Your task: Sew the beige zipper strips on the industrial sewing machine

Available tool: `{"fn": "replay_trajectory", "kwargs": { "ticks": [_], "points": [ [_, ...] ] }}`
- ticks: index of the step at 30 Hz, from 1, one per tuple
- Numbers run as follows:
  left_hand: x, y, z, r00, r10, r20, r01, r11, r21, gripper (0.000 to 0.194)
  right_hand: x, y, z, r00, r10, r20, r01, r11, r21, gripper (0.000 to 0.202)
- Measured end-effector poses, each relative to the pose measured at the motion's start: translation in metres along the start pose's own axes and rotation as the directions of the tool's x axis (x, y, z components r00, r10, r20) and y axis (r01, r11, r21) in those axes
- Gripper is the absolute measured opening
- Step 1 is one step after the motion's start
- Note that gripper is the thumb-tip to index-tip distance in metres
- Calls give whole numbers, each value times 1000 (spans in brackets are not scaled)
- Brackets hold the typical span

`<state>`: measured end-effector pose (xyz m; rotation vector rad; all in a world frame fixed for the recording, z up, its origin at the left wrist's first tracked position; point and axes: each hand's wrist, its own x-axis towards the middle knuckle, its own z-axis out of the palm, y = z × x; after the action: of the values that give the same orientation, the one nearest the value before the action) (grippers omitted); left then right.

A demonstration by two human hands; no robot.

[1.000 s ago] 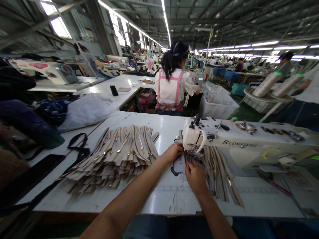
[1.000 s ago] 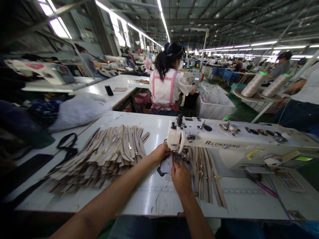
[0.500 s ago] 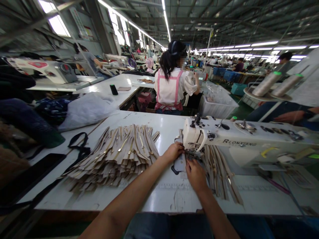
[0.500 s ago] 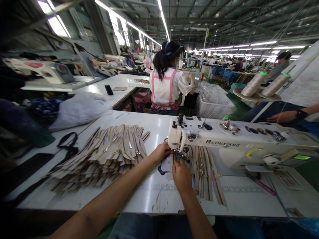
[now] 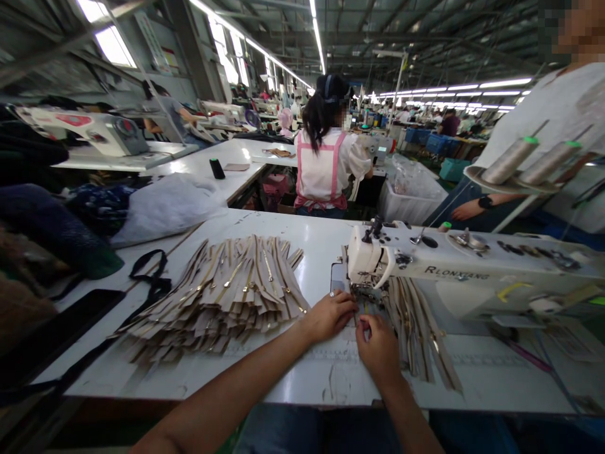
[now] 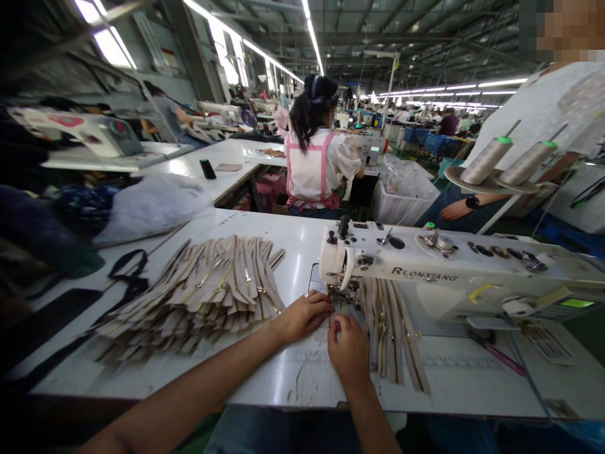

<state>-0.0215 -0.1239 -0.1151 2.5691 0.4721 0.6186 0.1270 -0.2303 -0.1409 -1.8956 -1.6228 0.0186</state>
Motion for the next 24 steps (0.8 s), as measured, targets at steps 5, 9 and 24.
{"fn": "replay_trajectory", "kwargs": {
  "ticks": [5,9,24],
  "points": [
    [-1,1,-2,1000,-4,2,4,1000,16,21,-4,0,0,1000,-28,-10,28,999,28,13],
    [-1,2,-1,1000,-18,8,18,999,29,21,-3,-2,-3,998,-56,-5,56,998,12,15],
    [-3,5,2,1000,-17,-11,18,997,76,23,1,-7,-10,994,-75,85,80,995,-63,19]
  ]
}}
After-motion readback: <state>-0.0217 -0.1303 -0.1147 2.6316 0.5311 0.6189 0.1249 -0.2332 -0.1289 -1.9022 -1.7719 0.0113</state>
